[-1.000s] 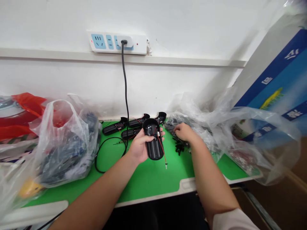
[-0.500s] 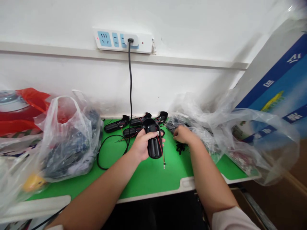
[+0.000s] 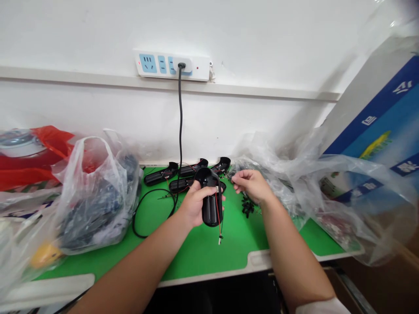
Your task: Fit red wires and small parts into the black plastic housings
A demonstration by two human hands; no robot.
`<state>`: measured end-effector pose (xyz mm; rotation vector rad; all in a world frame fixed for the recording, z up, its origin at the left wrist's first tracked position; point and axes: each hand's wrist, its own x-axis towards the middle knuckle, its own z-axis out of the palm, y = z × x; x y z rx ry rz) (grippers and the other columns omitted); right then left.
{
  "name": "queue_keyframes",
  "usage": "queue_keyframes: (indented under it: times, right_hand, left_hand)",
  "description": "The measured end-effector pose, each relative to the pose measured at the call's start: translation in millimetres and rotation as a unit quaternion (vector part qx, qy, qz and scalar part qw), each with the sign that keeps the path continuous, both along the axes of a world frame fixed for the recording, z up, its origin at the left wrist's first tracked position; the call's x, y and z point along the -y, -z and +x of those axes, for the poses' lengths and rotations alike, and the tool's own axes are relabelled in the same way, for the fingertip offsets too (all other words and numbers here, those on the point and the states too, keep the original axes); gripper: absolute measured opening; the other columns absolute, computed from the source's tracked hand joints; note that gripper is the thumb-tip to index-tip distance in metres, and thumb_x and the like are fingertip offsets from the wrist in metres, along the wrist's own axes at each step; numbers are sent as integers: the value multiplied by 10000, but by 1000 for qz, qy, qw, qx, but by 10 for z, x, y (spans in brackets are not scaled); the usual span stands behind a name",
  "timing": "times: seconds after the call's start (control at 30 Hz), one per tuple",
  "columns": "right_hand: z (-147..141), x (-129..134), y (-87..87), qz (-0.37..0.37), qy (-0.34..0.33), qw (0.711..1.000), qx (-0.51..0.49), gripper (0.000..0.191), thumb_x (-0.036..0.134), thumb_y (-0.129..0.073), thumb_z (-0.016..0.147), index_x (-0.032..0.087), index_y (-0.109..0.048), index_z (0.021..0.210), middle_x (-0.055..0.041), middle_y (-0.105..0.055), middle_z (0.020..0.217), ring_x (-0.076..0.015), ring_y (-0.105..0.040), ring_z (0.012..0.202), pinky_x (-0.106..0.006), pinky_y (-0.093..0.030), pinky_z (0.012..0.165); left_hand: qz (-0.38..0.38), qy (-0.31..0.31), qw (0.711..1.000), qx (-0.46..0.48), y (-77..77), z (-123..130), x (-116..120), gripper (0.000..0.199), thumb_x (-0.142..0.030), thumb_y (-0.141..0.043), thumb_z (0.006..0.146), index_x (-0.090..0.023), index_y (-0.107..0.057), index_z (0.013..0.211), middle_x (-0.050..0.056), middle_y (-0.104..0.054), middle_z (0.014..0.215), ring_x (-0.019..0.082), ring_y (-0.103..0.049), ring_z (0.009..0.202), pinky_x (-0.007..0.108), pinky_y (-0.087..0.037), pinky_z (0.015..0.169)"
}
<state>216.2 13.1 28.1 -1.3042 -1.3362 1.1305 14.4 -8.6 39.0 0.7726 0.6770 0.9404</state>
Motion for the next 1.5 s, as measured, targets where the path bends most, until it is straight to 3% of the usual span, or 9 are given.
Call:
queue_keyframes:
  times: [0.07,0.13,0.37,0.7,0.9,1.17,1.33,1.5]
  right_hand:
    - [-85,46,-20,-41,-52,982,-176,242,293,-756,647,148,-638,801,28,-613,571,-81,-560,452,-183,-469,450]
    - [-171,84,-20,-70,-95,955,-272,315,236,-792,610,150,-657,882,28,-639,608,-67,-578,459,-155,-487,446]
    - [-328,129,19,-124,-156,898,-393,251,203,-794,637,134,-682,850,3,-690,700,-51,-640,541,-98,-535,543]
    - [-422,167,-23,-107,-110,915,-373,245,165,-815,591,144,-691,802,2,-683,607,-86,-638,490,-137,-556,487]
    - [-429,174,-22,-113,-96,924,-354,235,200,-832,568,131,-697,748,-8,-669,543,-87,-629,464,-124,-542,468]
    - [-433,177,1,-103,-89,937,-320,220,225,-827,570,129,-693,717,-14,-663,527,-84,-607,432,-135,-522,438]
    - [-443,180,0,-93,-85,944,-306,218,231,-828,564,124,-684,688,-14,-657,519,-81,-598,425,-135,-512,433]
    - [-444,183,-3,-80,-79,947,-302,202,234,-819,581,129,-677,678,-10,-654,517,-74,-584,410,-128,-492,415]
  left_hand:
    - [-5,2,1000,-7,-7,-1,3,358,-210,-682,673,-237,-438,934,5,-618,831,185,-631,657,338,-540,491]
    - [-13,3,1000,-10,-16,-3,4,363,-205,-667,679,-246,-426,947,-5,-610,794,181,-625,635,330,-536,471]
    - [-12,-21,1000,-18,-20,-7,-18,342,-195,-645,684,-242,-428,943,-7,-617,756,172,-618,593,325,-537,440]
    - [46,-106,993,-23,37,40,-35,471,-193,-740,630,-238,-483,1023,-22,-596,769,164,-621,582,343,-555,524]
    - [73,-106,991,-33,58,39,-42,625,-201,-750,627,-267,-462,1178,-3,-604,858,155,-608,613,332,-551,543]
    - [113,-116,985,-51,85,24,-62,592,-153,-731,641,-263,-513,1181,-8,-605,941,125,-585,741,274,-501,719]
    - [138,-123,981,-54,87,29,-72,583,-145,-721,647,-265,-519,1180,-11,-598,953,119,-575,747,261,-496,717]
    - [114,-100,987,-48,72,26,-59,574,-179,-729,647,-250,-494,1165,-5,-597,889,132,-590,668,287,-529,614]
